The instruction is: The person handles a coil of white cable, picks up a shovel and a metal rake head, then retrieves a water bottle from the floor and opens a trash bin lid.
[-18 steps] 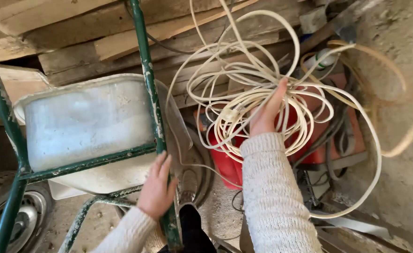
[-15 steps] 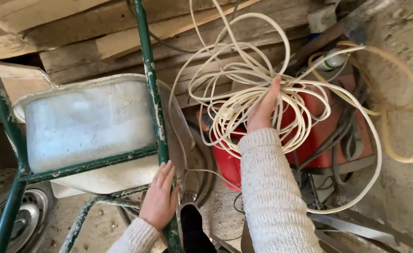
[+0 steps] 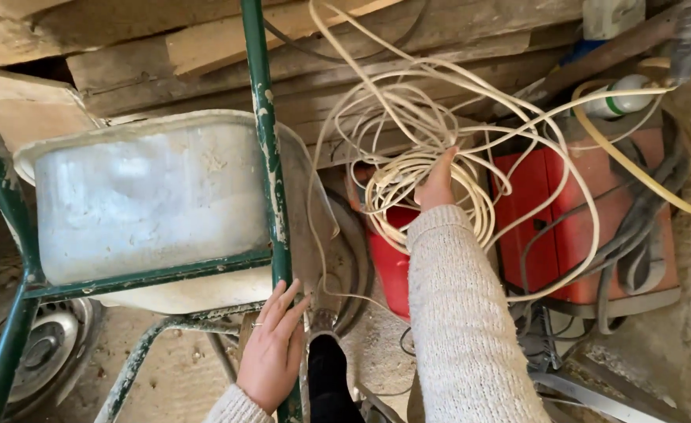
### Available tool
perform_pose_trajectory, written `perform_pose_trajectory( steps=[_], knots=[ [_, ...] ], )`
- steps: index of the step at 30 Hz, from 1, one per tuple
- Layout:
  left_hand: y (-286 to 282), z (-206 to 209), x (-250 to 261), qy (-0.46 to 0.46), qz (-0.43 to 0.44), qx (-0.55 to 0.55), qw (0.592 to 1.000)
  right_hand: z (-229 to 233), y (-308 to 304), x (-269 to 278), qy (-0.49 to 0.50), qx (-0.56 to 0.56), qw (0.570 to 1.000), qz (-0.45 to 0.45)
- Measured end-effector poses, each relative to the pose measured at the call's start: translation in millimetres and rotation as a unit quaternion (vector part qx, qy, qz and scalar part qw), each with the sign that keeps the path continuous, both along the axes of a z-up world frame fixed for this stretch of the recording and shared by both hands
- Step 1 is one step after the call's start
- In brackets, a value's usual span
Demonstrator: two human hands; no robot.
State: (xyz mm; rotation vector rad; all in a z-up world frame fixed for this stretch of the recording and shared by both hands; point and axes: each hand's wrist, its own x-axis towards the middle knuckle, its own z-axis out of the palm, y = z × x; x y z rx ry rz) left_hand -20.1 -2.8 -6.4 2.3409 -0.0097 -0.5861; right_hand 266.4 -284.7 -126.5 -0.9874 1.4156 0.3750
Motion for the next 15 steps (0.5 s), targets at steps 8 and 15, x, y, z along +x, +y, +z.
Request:
perform_pose_trajectory(
  steps=[8, 15],
  knots=[
    [-2, -5, 2, -0.030, 0.002, 0.009, 1.000, -34, -24, -12, -0.070, 0.055, 0.992, 0.083],
    [0, -11, 1, -0.041, -0.003, 0.020, 0.999, 3, -18, -32, -0.077, 0.025, 0.973, 0.215]
  ],
)
